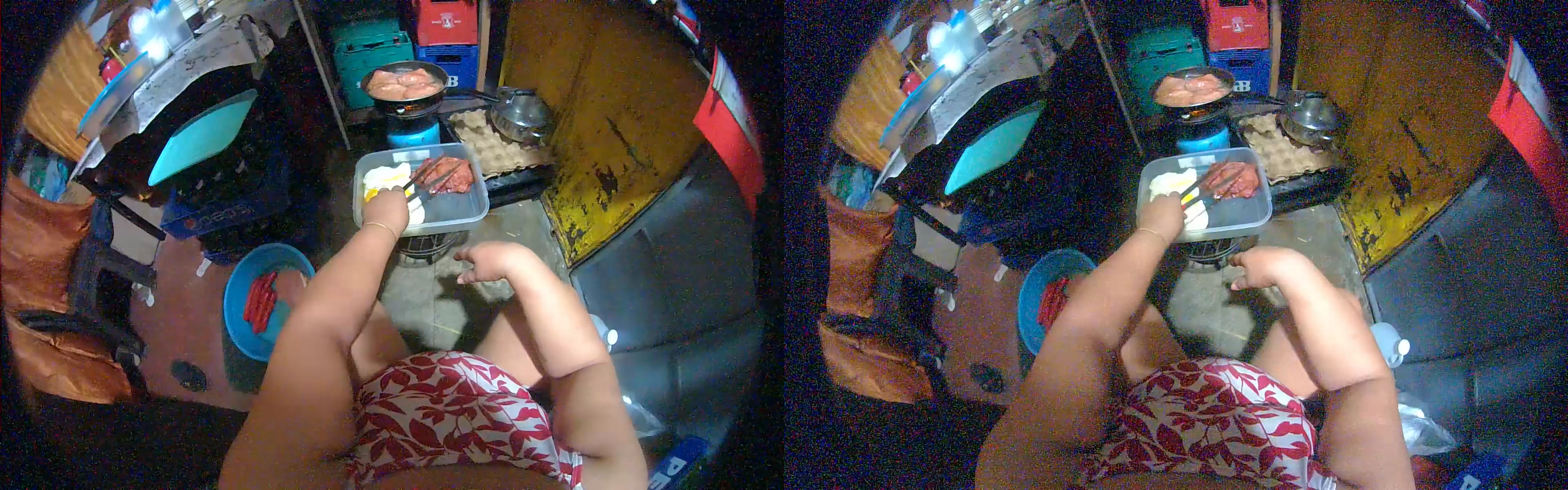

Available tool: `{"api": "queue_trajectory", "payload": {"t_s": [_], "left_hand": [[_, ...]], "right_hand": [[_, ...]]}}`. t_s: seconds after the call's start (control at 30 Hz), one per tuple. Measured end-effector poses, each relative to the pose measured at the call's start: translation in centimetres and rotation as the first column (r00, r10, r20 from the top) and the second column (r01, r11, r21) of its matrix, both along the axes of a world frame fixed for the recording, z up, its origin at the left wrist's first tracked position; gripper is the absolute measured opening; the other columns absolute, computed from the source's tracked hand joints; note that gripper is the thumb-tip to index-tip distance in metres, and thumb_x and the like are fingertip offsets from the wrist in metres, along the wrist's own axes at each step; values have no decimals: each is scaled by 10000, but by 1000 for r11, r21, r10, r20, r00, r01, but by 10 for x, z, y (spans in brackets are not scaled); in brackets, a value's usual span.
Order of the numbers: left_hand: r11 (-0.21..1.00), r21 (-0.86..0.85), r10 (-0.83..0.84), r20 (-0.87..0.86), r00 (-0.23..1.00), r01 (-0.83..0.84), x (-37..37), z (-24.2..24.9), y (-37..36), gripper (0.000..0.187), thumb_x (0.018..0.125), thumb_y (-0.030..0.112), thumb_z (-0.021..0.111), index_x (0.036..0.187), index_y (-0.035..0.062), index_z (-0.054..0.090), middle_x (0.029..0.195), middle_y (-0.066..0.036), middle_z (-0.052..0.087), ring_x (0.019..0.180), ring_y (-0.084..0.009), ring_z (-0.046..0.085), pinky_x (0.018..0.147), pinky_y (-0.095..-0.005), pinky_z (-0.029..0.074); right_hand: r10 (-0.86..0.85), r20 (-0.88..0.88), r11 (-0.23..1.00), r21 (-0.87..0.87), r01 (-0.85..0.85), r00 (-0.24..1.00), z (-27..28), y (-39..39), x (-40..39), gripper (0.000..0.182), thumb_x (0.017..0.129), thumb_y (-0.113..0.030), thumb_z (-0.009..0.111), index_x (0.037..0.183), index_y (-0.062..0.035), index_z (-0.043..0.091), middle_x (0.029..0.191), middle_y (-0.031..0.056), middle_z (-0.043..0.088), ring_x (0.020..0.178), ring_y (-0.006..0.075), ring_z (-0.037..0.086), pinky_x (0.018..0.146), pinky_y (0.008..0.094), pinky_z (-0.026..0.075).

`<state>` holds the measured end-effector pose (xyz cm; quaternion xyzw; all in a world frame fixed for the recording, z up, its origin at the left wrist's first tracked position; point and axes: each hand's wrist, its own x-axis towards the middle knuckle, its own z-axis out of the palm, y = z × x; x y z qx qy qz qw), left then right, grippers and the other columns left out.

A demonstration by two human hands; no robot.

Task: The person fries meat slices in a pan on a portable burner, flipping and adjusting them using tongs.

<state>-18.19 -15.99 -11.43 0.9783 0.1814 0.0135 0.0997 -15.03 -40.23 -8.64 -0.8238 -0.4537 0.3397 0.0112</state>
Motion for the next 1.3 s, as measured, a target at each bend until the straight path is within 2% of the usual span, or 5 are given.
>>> {"api": "queue_trajectory", "payload": {"t_s": [0.8, 1.03, 1.17, 1.23, 1.3], "left_hand": [[854, -508, 99, 363, 927, 108, -25, 53, 38, 330, 808, 302, 735, 970, 16, 705, 924, -189, 702, 815, -324, 686, 753, -425, 546], [497, -843, 536, 484, 692, 205, -144, 69, 72, 408, 863, 191, 715, 1216, 13, 613, 952, -94, 683, 807, -169, 658, 594, -296, 530], [248, -961, 701, 263, 663, 120, -262, 36, 104, 457, 904, 181, 689, 1306, 17, 545, 954, -54, 665, 827, -136, 616, 647, -270, 532], [593, -801, 670, 435, 601, -80, -314, 7, 122, 447, 896, 168, 693, 1292, 11, 558, 972, -64, 666, 805, -125, 614, 661, -263, 521], [484, -821, 826, 312, 469, -305, -360, -13, 123, 358, 878, 140, 701, 1216, 52, 624, 934, -78, 683, 846, -175, 643, 742, -305, 518]], "right_hand": [[-223, -145, 958, 151, 244, 964, -31, 4, 45, 626, 855, -297, 740, 1378, -40, 513, 1286, 201, 611, 1138, 314, 616, 967, 393, 486], [-220, -151, 969, 78, 234, 964, -20, 16, 37, 648, 864, -288, 735, 1411, -53, 479, 1307, 206, 593, 1131, 303, 618, 963, 398, 488], [-180, -151, 979, 66, 192, 972, -12, 15, 27, 668, 856, -339, 736, 1417, -81, 482, 1336, 198, 584, 1143, 318, 619, 973, 408, 485], [-171, -135, 983, 50, 179, 976, -6, 14, 23, 660, 860, -309, 738, 1416, -68, 477, 1319, 209, 587, 1146, 324, 613, 964, 406, 488], [-161, -117, 985, 37, 166, 980, -8, 12, 20, 652, 864, -279, 739, 1414, -55, 472, 1302, 220, 589, 1149, 331, 607, 955, 403, 491]]}}
